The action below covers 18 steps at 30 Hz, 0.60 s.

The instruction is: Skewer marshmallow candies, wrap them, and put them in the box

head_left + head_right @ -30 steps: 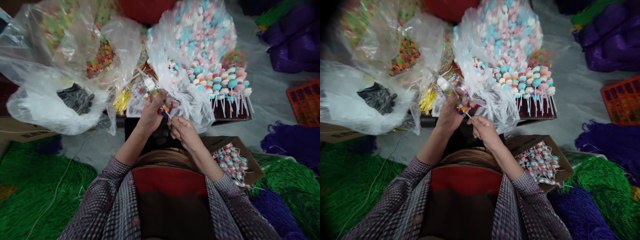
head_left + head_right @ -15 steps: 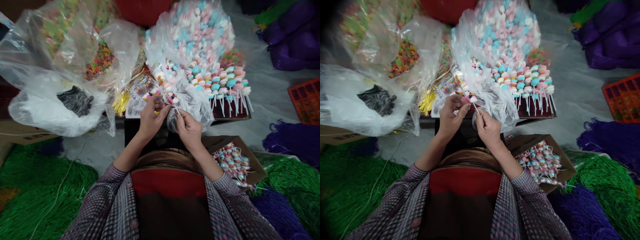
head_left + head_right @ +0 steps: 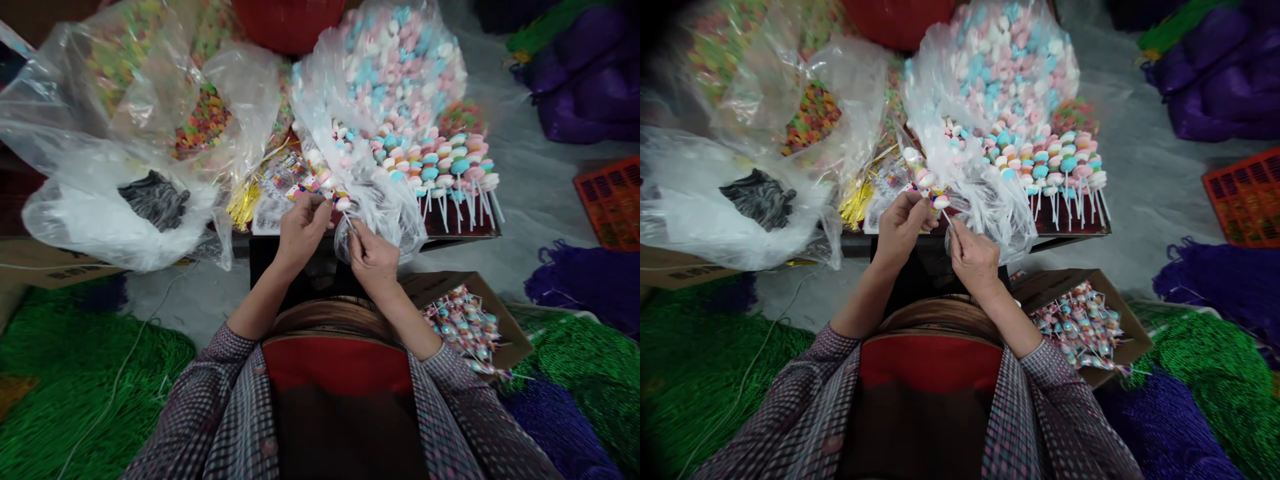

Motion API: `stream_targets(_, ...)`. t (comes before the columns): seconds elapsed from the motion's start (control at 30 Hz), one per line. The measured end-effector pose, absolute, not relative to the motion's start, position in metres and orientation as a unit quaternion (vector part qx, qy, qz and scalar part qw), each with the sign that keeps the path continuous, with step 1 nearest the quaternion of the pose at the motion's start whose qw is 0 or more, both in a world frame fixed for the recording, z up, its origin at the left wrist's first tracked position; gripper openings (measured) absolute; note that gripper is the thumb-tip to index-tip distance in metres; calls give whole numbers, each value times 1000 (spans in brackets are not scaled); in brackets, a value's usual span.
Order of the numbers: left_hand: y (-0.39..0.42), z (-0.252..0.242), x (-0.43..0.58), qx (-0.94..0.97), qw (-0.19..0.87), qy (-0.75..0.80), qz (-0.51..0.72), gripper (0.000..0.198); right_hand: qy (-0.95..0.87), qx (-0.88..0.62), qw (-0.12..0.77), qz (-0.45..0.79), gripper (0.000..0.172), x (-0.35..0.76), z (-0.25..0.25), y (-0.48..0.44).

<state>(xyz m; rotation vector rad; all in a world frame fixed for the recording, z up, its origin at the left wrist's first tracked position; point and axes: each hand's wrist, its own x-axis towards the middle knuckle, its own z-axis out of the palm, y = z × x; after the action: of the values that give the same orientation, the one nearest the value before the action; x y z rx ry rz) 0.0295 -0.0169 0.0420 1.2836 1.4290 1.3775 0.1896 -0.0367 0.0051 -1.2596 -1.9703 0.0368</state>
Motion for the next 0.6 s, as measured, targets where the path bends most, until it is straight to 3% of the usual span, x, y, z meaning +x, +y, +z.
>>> stream_targets(0.17,-11,38,28,465,439,568,518,16,-790,-505,348,-20,35,189,0,-35)
stream_targets(0.33,-15,33,30,519,394,551,522,21,-788,-549,277,30,40,186,-3,-31)
stream_targets(0.5,-14,24,30,392,499,494,594,18,-755,-535,365,106,41,182,2,-29)
stream_targets(0.6,-13,19,32,352,561,446,602,30,-741,-510,423,110,40,179,3,-30)
